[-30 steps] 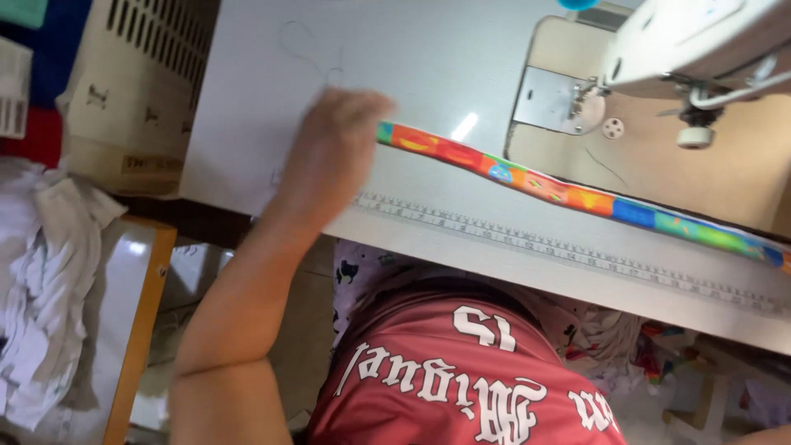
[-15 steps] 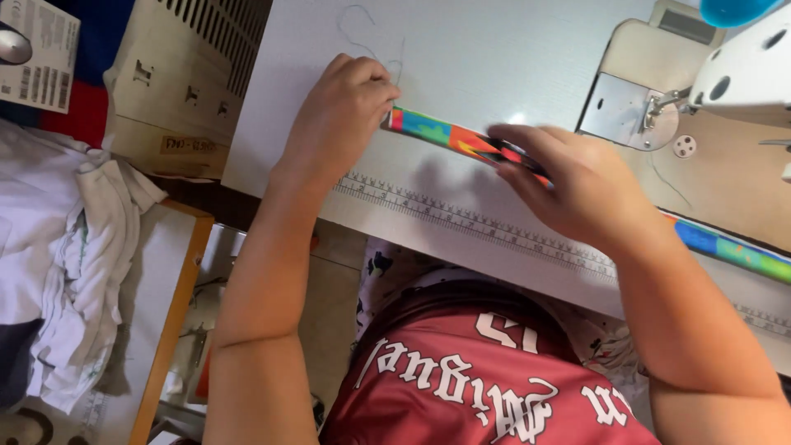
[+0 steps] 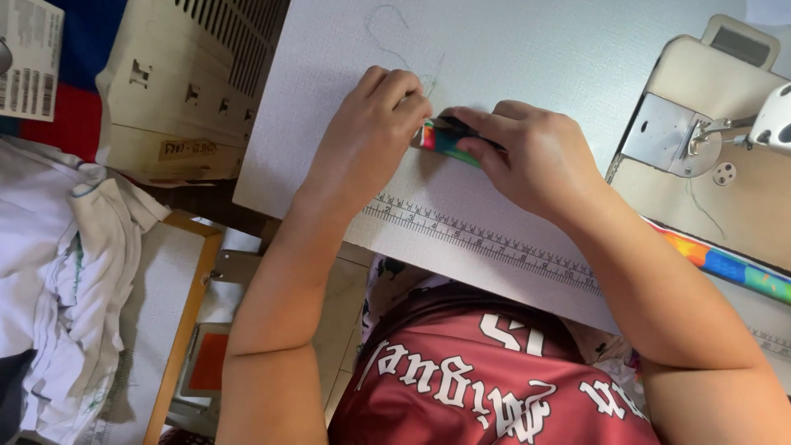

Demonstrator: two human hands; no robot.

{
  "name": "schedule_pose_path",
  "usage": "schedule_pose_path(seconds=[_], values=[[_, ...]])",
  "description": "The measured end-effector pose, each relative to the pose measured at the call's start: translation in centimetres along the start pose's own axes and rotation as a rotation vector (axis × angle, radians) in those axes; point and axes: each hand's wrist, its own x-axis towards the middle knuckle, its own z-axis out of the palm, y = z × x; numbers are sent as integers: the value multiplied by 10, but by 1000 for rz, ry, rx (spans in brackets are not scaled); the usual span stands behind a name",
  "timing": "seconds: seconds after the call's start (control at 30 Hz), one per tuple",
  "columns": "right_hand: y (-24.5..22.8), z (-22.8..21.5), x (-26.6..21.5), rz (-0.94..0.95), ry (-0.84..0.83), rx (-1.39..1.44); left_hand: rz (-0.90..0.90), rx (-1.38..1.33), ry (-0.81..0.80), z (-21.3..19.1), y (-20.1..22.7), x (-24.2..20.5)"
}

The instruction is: The person is sewing colorful fabric strips together using an industrial sewing machine, including aligning the fabric and trimming threads with snips.

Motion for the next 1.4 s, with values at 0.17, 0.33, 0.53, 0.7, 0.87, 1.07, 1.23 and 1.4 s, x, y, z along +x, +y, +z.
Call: schedule_pose_path(seconds=[0.17, 0.33, 0.53, 0.7, 0.87, 1.07, 1.23, 1.4], values=[[-1, 1, 3, -31, 4, 61, 0, 16, 23, 2, -1, 0], [0, -3, 3, -43, 8, 56, 7, 48, 8, -1, 1, -1], [1, -5, 0, -54, 11, 71, 9, 53, 1, 2, 0, 0], [-2, -3, 3, -51, -5, 105, 6, 42, 17, 2, 2, 0], [-2, 0, 6, -76, 16, 125, 0, 37, 23, -1, 3, 0], [-2, 4, 6, -80, 31, 158, -20, 29, 14, 1, 4, 0], [0, 9, 6, -80, 60, 163, -17, 3, 43, 3, 3, -1], [3, 7, 2, -46, 51, 122, -51, 22, 56, 8, -1, -3]])
